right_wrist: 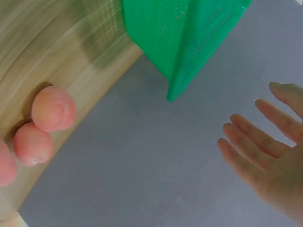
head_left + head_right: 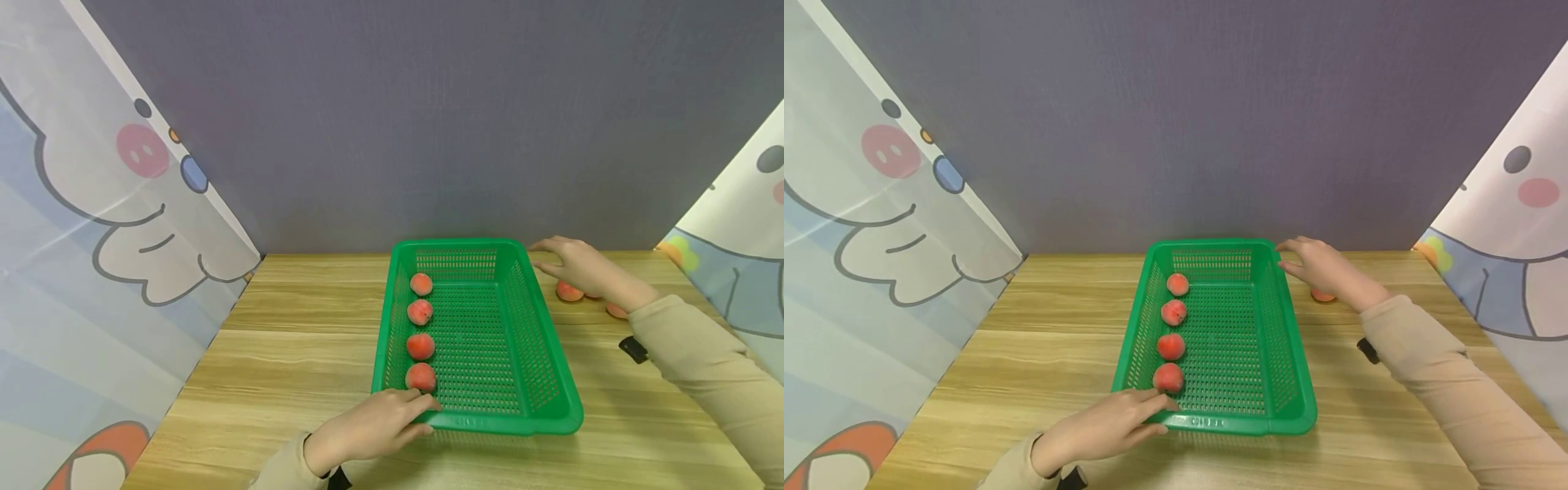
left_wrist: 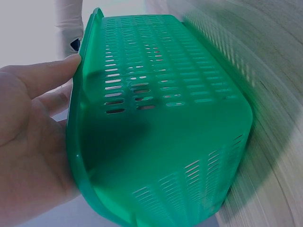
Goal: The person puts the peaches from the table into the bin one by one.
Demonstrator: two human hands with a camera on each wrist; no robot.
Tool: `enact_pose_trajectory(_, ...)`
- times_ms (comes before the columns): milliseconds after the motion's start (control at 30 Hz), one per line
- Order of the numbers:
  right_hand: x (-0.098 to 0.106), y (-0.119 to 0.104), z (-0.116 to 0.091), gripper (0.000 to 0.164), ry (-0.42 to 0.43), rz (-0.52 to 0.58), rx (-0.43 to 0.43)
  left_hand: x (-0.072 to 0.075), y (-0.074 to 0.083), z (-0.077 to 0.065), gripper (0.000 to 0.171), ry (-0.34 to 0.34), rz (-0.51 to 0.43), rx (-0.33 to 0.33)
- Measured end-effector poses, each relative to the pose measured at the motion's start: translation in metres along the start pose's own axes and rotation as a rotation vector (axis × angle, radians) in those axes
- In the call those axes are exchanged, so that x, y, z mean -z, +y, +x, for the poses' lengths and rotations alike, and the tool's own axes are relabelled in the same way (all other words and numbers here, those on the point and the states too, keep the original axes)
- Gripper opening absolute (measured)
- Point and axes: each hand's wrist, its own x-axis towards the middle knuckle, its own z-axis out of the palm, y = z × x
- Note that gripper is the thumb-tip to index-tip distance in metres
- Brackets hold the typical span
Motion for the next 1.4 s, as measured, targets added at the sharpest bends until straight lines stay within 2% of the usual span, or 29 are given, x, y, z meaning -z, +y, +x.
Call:
enact_pose_trajectory(400, -0.010, 0.023, -0.003, 0.034, -0.003, -0.003, -0.066, 0.000, 0.000, 0.000, 0.025, 0.003, 0.017, -0.005)
enact_pose_trajectory(967, -0.038, 0.054, -0.006, 0.039, -0.028, 0.028, -0.121, 0.002, 0.001, 0.000, 0.025, 0.007, 0.019, -0.007)
enact_pose_trajectory(1200, -0.046, 0.059, -0.009, 0.043, -0.078, 0.051, -0.160, 0.001, 0.001, 0.000, 0.025, 0.004, 0.014, -0.009)
enact_pose_trajectory(1400, -0.051, 0.064, -0.012, 0.043, -0.076, 0.056, -0.154, 0.000, 0.001, 0.000, 0.024, 0.011, 0.019, -0.008)
